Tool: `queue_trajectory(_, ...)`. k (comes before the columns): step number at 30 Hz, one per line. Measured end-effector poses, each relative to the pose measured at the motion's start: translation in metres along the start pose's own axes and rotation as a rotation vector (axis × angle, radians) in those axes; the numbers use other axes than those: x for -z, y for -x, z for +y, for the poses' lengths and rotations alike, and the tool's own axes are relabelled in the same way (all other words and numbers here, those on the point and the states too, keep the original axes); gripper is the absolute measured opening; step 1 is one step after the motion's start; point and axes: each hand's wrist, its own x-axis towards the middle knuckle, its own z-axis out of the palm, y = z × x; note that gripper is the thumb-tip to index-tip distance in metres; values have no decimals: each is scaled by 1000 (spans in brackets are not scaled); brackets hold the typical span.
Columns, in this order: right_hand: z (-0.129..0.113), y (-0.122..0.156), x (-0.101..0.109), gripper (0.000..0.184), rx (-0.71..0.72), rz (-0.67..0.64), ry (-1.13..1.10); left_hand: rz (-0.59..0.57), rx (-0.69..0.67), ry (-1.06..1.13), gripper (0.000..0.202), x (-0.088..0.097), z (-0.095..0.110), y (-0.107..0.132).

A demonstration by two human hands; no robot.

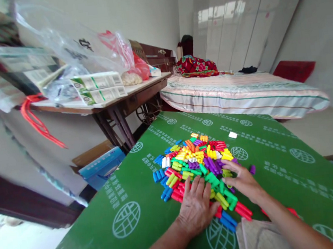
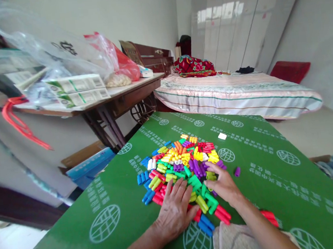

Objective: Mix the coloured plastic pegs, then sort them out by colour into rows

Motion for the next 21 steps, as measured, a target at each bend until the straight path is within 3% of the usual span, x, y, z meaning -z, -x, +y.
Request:
queue_trajectory(7,-22,-27,-36,55,86,60,-125,19,-33,44,44,-3,1,4)
queue_trajectory(13,-40,-52,-59,55,127,107,-126,-14,-51,41,42,-6,1,6)
queue_trajectory(21,-75,-80,-87,54,223,-18,135,-145,-78,19,47,0,2,-7)
